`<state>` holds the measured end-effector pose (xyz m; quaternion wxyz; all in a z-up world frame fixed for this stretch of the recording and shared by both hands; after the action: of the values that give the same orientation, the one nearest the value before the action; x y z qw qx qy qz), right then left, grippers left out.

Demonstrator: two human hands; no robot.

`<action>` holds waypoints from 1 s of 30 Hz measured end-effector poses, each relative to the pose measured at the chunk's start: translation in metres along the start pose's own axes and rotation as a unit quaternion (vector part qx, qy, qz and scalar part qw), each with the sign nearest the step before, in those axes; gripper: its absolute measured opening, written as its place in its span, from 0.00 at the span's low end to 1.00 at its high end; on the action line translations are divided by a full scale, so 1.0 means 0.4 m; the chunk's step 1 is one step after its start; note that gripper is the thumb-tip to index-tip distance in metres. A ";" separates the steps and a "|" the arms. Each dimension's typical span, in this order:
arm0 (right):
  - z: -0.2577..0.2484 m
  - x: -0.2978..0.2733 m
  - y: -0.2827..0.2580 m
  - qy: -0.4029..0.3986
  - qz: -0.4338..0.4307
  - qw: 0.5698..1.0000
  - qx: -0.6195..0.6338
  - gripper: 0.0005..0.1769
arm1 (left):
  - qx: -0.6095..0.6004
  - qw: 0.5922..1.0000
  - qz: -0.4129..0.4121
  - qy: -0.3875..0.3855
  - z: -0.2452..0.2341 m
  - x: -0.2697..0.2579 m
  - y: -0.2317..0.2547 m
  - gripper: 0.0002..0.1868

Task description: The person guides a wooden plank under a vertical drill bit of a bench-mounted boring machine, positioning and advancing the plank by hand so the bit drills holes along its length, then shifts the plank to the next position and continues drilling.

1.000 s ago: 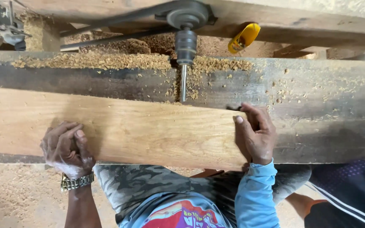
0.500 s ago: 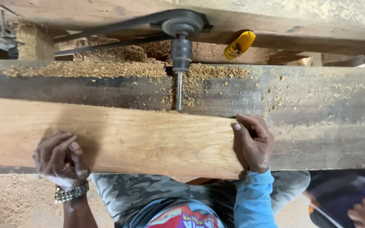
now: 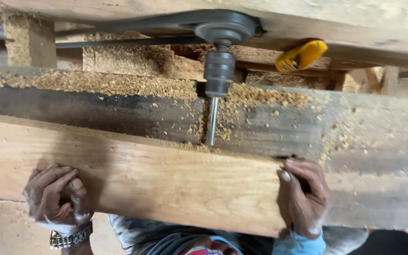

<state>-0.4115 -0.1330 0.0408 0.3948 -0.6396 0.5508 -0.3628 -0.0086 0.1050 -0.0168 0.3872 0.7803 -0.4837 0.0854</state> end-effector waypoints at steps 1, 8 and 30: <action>-0.004 0.001 0.009 -0.004 -0.016 0.999 -0.034 0.09 | 0.003 1.000 -0.015 -0.008 -0.002 0.005 0.015 0.17; 0.007 -0.015 0.054 0.011 -0.010 0.998 0.057 0.06 | 0.005 0.999 -0.030 -0.021 0.007 0.024 0.030 0.16; 0.033 -0.005 0.079 0.014 -0.041 0.998 -0.035 0.04 | -0.003 0.994 -0.017 -0.110 -0.064 -0.002 -0.069 0.11</action>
<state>-0.4131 -0.1322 0.0064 0.3494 -0.6696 0.5421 -0.3684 0.0200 0.1294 -0.0141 0.3352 0.7920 -0.5102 -0.0088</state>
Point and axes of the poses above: each hand's wrist, its own x-axis towards the middle knuckle, its own z-axis out of the palm, y = z × x, the point moved 1 cm from there along x, towards the middle knuckle, and after that the axes turned 6 degrees about -x, right-handed, at the moved point
